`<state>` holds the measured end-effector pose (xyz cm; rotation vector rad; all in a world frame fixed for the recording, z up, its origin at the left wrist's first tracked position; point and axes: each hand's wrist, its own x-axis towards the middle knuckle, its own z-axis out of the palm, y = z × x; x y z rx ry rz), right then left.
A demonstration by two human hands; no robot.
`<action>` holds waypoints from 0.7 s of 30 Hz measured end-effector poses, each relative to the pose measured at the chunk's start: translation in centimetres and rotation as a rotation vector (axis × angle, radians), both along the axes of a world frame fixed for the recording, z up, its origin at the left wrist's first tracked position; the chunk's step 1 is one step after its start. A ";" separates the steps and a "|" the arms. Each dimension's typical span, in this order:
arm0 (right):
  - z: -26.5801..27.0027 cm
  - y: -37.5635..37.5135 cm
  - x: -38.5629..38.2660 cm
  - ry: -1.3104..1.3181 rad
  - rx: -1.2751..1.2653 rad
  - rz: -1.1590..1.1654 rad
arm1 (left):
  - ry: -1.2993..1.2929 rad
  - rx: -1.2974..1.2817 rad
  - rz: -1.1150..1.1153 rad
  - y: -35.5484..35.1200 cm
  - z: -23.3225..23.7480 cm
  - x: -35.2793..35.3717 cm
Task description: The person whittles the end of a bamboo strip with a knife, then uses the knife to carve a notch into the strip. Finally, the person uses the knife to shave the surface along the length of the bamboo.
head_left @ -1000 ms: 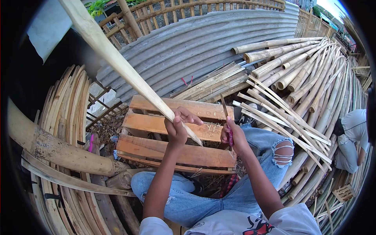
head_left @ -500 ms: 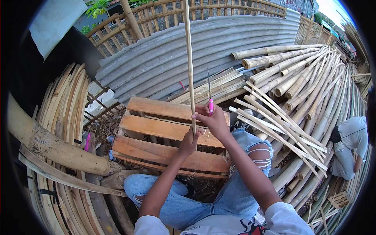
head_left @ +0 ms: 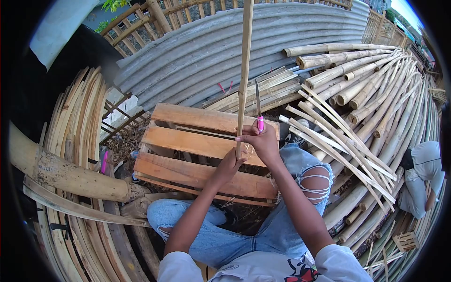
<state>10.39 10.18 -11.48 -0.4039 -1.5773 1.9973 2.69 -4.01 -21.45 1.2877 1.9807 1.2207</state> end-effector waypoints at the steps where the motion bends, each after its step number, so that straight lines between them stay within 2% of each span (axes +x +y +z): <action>1: 0.1 -0.2 0.4 -0.034 0.038 0.018 | -0.027 -0.047 0.002 0.0 0.2 0.2; 6: -2.6 -1.2 1.7 -0.099 -0.005 0.071 | -0.095 -0.183 0.010 -0.2 1.0 0.2; 8: -3.8 -1.8 2.2 -0.126 0.010 0.058 | -0.156 0.029 -0.067 -0.1 1.8 -1.1; 10: -4.4 -2.3 2.6 -0.164 0.082 0.039 | -0.166 0.009 0.006 -0.4 4.9 -1.9; 13: -6.5 -2.3 3.0 -0.177 -0.108 0.030 | -0.044 0.449 -0.054 -0.3 7.6 -3.1; 18: -7.3 -2.3 3.1 -0.223 -0.063 0.046 | 0.007 0.540 -0.047 0.1 14.8 -1.5; 20: -6.8 -2.9 3.0 -0.242 -0.043 0.053 | -0.134 0.734 0.029 0.6 17.6 -0.8; 21: -6.5 -3.4 3.0 -0.239 -0.027 0.055 | -0.110 0.770 0.049 0.7 18.8 -0.6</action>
